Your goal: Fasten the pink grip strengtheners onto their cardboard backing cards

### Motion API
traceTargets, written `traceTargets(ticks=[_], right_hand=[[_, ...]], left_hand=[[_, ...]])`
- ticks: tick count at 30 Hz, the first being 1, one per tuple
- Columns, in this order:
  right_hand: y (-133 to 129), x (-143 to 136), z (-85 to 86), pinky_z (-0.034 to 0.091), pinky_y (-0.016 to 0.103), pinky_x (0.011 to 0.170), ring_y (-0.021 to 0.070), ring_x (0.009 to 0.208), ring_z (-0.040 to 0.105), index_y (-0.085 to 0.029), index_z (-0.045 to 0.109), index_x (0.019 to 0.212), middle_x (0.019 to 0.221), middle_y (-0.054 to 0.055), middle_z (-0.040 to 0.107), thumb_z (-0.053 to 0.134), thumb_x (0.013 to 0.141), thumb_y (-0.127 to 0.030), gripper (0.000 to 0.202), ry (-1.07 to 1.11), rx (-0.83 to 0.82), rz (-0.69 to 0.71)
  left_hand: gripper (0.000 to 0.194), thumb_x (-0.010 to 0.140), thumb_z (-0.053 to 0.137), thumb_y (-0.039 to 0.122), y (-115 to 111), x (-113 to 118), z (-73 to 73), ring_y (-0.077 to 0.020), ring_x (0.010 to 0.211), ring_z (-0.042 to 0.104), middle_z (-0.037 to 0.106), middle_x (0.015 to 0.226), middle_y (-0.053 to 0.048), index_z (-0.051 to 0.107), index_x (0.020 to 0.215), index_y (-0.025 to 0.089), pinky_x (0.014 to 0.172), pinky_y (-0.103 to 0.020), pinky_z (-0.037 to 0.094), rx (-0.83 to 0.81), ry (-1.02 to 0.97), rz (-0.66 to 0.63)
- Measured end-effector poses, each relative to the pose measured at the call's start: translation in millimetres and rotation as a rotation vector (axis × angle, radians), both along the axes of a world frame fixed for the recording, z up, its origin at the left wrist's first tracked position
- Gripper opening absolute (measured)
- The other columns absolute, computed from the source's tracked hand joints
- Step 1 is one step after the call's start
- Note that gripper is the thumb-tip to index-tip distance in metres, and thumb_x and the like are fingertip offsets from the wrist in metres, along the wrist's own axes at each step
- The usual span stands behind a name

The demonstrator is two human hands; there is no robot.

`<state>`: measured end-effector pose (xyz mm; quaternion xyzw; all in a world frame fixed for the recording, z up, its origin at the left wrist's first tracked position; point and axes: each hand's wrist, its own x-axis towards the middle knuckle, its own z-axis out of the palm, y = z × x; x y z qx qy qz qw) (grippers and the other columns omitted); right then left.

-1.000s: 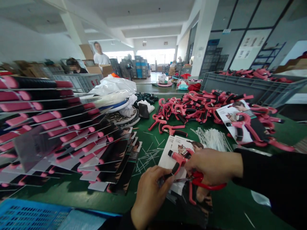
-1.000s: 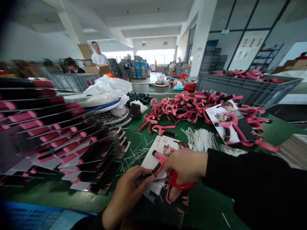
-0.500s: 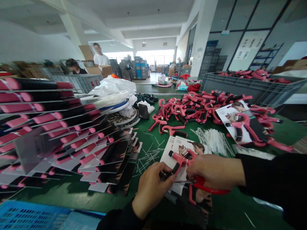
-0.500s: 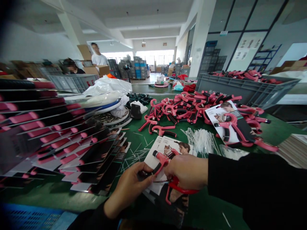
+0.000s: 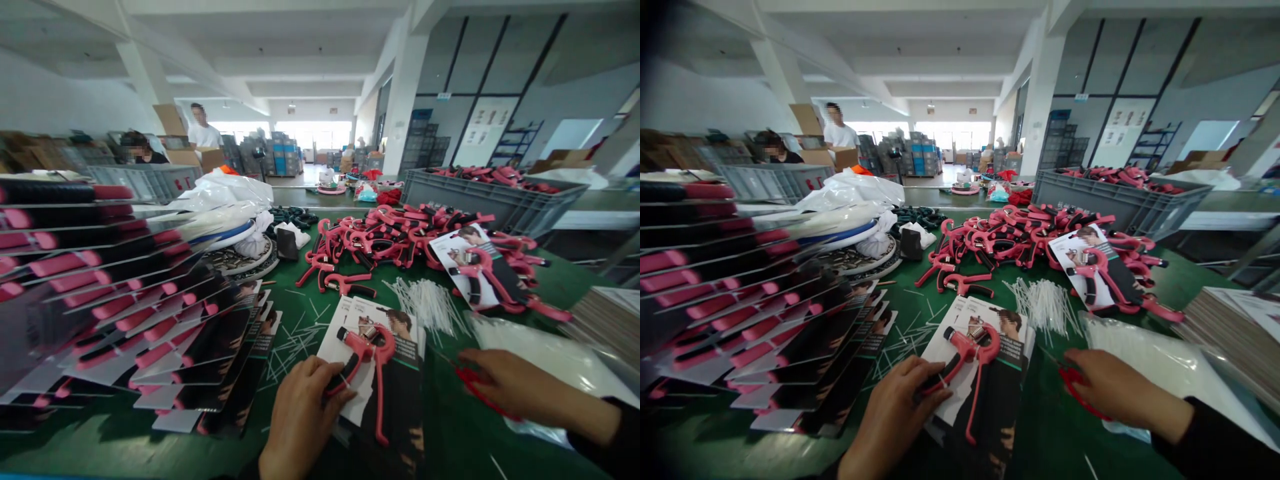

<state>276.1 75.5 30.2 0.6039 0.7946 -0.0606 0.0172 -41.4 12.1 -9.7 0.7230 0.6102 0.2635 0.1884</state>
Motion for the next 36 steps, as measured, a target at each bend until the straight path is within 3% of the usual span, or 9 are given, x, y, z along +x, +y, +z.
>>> traceTargets(ticks=[4, 7, 9, 14, 18, 23, 28, 33, 36], right_hand=[[2, -40, 5.7, 0.049, 0.034, 0.066, 0.0267, 0.076, 0.067, -0.014, 0.069, 0.091, 0.082, 0.014, 0.071, 0.046, 0.079, -0.016, 0.026, -0.111, 0.005, 0.032], [15, -88, 22.8, 0.046, 0.037, 0.074, 0.0271, 0.092, 0.062, -0.019, 0.061, 0.113, 0.104, 0.013, 0.065, 0.032, 0.091, -0.029, 0.037, -0.065, 0.121, 0.098], [27, -116, 28.8, 0.043, 0.035, 0.081, 0.0256, 0.102, 0.056, -0.020, 0.065, 0.102, 0.108, 0.011, 0.063, 0.036, 0.090, -0.034, 0.034, -0.029, 0.118, 0.207], [56, -147, 22.2, 0.045, 0.036, 0.077, 0.0197, 0.088, 0.059, -0.014, 0.064, 0.081, 0.092, 0.007, 0.064, 0.054, 0.085, -0.033, 0.023, 0.013, -0.055, 0.339], [70, -145, 16.0, 0.047, 0.030, 0.066, 0.0126, 0.068, 0.059, -0.014, 0.060, 0.075, 0.075, 0.000, 0.063, 0.055, 0.086, -0.037, 0.025, 0.097, -0.161, 0.340], [71, -126, 20.6, 0.044, 0.025, 0.067, 0.0156, 0.074, 0.061, -0.014, 0.062, 0.082, 0.080, 0.005, 0.067, 0.038, 0.088, -0.029, 0.028, 0.294, -0.052, 0.216], [57, -87, 19.9, 0.045, 0.029, 0.060, 0.0210, 0.063, 0.062, -0.019, 0.061, 0.079, 0.064, 0.005, 0.065, 0.030, 0.086, -0.042, 0.040, 0.382, -0.023, 0.116], [48, -44, -19.2, 0.045, 0.037, 0.060, 0.0275, 0.066, 0.064, -0.032, 0.066, 0.077, 0.067, 0.012, 0.066, 0.021, 0.085, -0.056, 0.052, 0.477, -0.119, 0.024], [48, -24, -49.8, 0.047, 0.039, 0.065, 0.0314, 0.082, 0.065, -0.046, 0.067, 0.083, 0.076, 0.012, 0.069, 0.023, 0.082, -0.059, 0.045, 0.486, -0.185, 0.048]], left_hand=[[0.026, 0.078, 0.064, 0.033, 3, 0, -2.9, -0.0230, 0.087, 0.059, 0.065, 0.092, -0.005, 0.065, 0.103, 0.025, 0.078, -0.035, 0.046, 0.054, 0.007, -0.045], [0.026, 0.076, 0.065, 0.034, 3, 1, -6.2, -0.0236, 0.086, 0.060, 0.065, 0.090, -0.005, 0.066, 0.101, 0.025, 0.078, -0.037, 0.046, 0.076, 0.029, -0.061], [0.027, 0.077, 0.065, 0.035, 2, 2, -10.0, -0.0231, 0.084, 0.060, 0.066, 0.089, -0.006, 0.066, 0.101, 0.025, 0.077, -0.037, 0.047, 0.081, 0.021, -0.068], [0.026, 0.078, 0.062, 0.036, -1, 4, -15.5, -0.0225, 0.083, 0.061, 0.065, 0.089, -0.006, 0.065, 0.102, 0.025, 0.072, -0.033, 0.048, 0.058, -0.029, -0.020], [0.024, 0.074, 0.066, 0.036, -2, 7, -16.2, -0.0228, 0.083, 0.061, 0.066, 0.087, -0.006, 0.067, 0.096, 0.025, 0.072, -0.032, 0.048, 0.049, -0.085, 0.035], [0.024, 0.073, 0.069, 0.031, -3, 5, -22.4, -0.0212, 0.083, 0.061, 0.067, 0.088, -0.006, 0.068, 0.095, 0.023, 0.074, -0.030, 0.048, 0.125, -0.285, 0.028], [0.027, 0.067, 0.073, 0.040, -4, -10, -18.3, -0.0189, 0.078, 0.060, 0.065, 0.082, -0.004, 0.069, 0.085, 0.021, 0.072, -0.028, 0.048, 0.148, -0.616, 0.135], [0.039, 0.060, 0.073, 0.052, -17, -38, 0.5, -0.0143, 0.061, 0.056, 0.062, 0.072, -0.003, 0.068, 0.078, 0.017, 0.053, -0.023, 0.047, 0.043, -0.878, 0.303], [0.030, 0.063, 0.074, 0.045, -34, -60, 22.4, -0.0168, 0.071, 0.059, 0.063, 0.082, -0.004, 0.069, 0.076, 0.019, 0.058, -0.023, 0.049, 0.246, -0.791, 0.423]])
